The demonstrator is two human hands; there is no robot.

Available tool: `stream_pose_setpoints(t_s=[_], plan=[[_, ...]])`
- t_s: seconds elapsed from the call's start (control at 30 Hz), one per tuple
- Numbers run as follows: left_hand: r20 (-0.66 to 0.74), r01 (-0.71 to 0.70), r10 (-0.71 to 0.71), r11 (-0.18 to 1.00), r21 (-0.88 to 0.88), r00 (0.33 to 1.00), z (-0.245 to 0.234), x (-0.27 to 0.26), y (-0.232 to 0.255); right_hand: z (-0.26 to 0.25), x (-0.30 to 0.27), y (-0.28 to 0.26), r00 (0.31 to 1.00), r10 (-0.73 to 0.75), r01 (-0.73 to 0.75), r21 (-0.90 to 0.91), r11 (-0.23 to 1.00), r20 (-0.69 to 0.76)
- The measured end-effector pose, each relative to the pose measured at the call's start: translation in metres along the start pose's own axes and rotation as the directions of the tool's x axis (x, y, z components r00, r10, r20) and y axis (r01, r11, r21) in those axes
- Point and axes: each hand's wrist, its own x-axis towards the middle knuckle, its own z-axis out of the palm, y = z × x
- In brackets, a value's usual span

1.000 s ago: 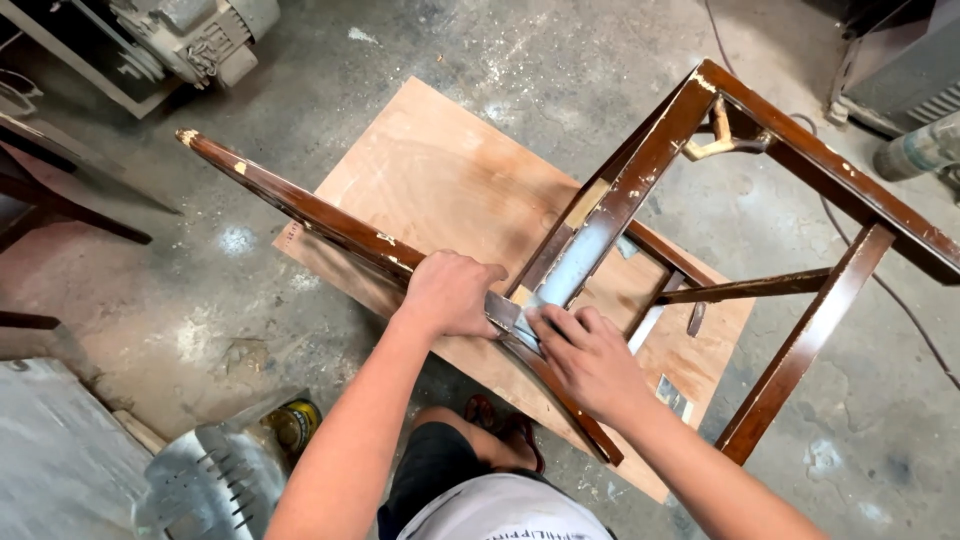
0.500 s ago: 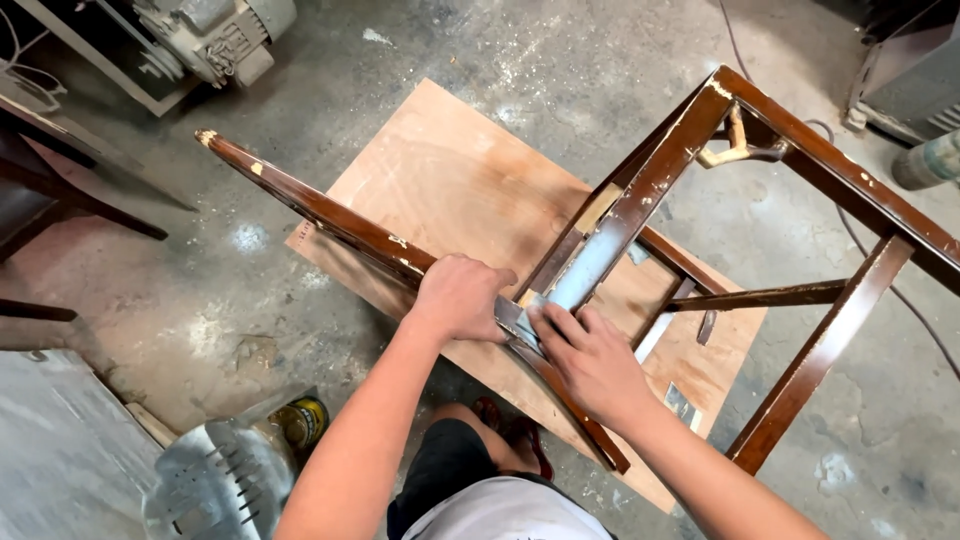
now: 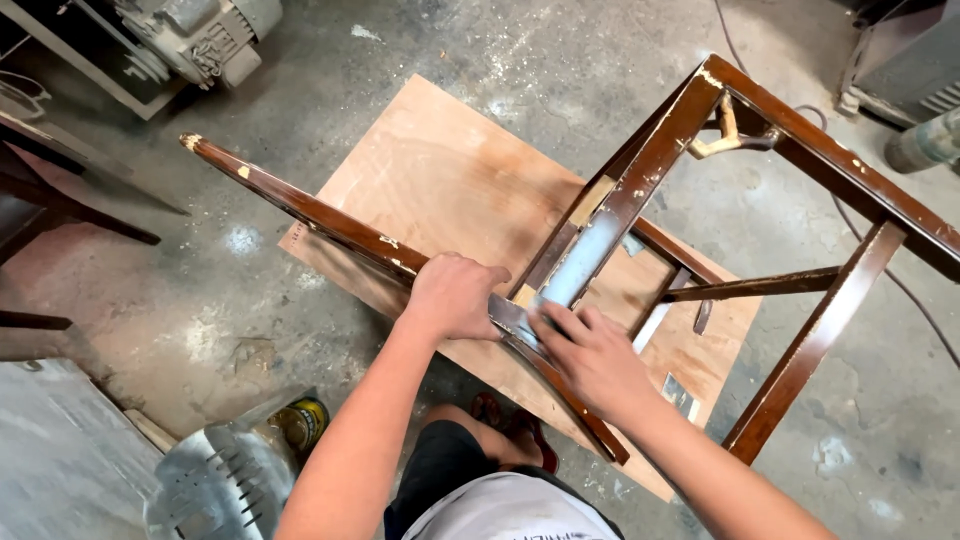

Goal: Sanding a wooden chair frame with a sanding block

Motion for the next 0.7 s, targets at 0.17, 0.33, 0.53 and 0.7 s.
stream_pose_setpoints(t_s=[0.17, 0.33, 0.53, 0.7], plan=[[0.014, -0.015, 0.015, 1.0, -0.006, 1.0, 0.001, 0.0, -0.001, 0.005, -0.008, 0.0, 1.0, -0.004, 0.003, -0.001, 1.0, -0.024], [0.008, -0.01, 0.01, 1.0, 0.009, 1.0, 0.003, 0.001, -0.001, 0.005, 0.001, -0.005, 0.999, -0.013, 0.01, -0.066, 0.998, -0.047], [-0.011, -0.026, 0.026, 1.0, 0.009, 1.0, 0.004, 0.001, -0.003, 0.005, -0.013, -0.002, 0.999, 0.048, -0.048, 0.0, 0.999, 0.009], [0.0, -0.031, 0.031, 0.999, -0.007, 1.0, 0.0, -0.002, 0.0, 0.008, 0.002, -0.009, 0.999, 0.013, -0.015, -0.047, 0.999, -0.045]])
